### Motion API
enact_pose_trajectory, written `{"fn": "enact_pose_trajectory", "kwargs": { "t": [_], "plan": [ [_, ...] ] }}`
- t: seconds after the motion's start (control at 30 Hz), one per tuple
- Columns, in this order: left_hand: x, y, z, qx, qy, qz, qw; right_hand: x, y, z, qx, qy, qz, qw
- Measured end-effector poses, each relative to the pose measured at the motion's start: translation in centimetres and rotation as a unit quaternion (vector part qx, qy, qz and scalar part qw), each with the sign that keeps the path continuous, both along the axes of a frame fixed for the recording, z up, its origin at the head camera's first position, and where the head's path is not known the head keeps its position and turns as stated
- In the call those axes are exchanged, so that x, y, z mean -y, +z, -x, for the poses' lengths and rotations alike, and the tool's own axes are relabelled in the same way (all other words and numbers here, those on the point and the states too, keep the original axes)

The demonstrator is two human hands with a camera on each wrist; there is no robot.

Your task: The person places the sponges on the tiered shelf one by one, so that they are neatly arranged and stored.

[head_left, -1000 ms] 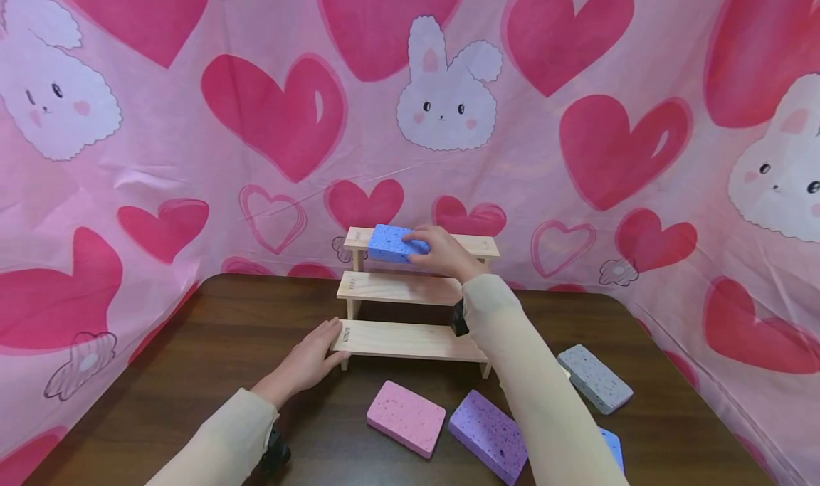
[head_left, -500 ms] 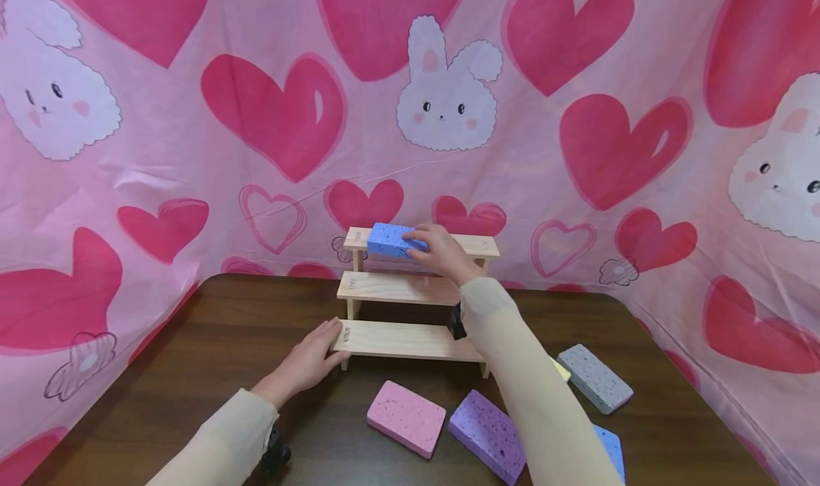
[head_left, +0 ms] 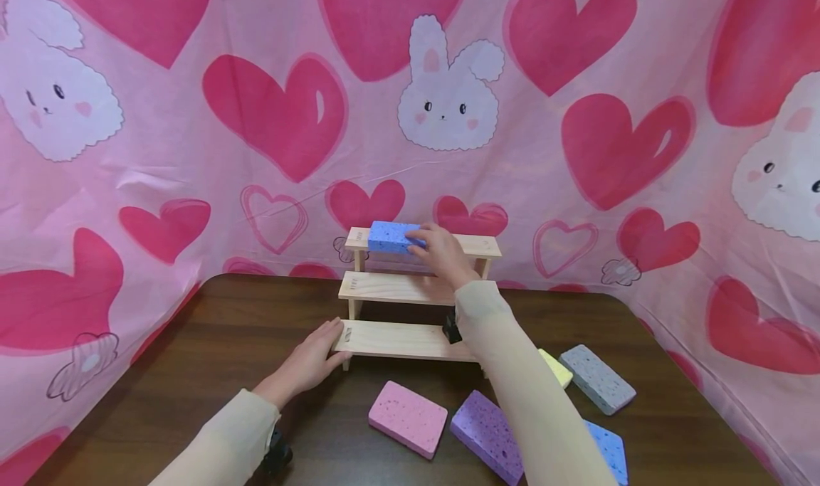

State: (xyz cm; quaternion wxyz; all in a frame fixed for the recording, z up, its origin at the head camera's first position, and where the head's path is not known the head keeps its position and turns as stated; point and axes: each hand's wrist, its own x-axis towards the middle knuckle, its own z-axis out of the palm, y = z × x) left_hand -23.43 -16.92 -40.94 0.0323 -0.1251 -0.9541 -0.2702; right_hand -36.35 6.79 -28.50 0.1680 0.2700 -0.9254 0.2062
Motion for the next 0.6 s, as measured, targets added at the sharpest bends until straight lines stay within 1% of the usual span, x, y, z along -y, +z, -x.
{"fn": "enact_pose_trajectory", "kwargs": {
  "t": [0.3,0.37,0.5,0.6],
  "plan": [
    [0.05,-0.15,-0.1,-0.009,-0.006,-0.002,0.9999,0.36,-0.35,-0.26,-0.059,0.003,0.024,0.998],
    [0.07,-0.14,-0.14,-0.012,-0.007,-0.002,0.9999,0.37,-0.43,-0.3,-0.056,0.001,0.029,0.998],
    [0.05,-0.09,-0.13,-0.01,-0.006,-0.003,0.9999,0.42,-0.43,-0.35,-0.033,-0.008,0.035,0.9988],
    [0.01,-0.03,-0.1,-0.01,-0.006,-0.001,0.9999,0.49,-0.38,-0.4,-0.025,-0.016,0.035,0.9989]
  ]
}}
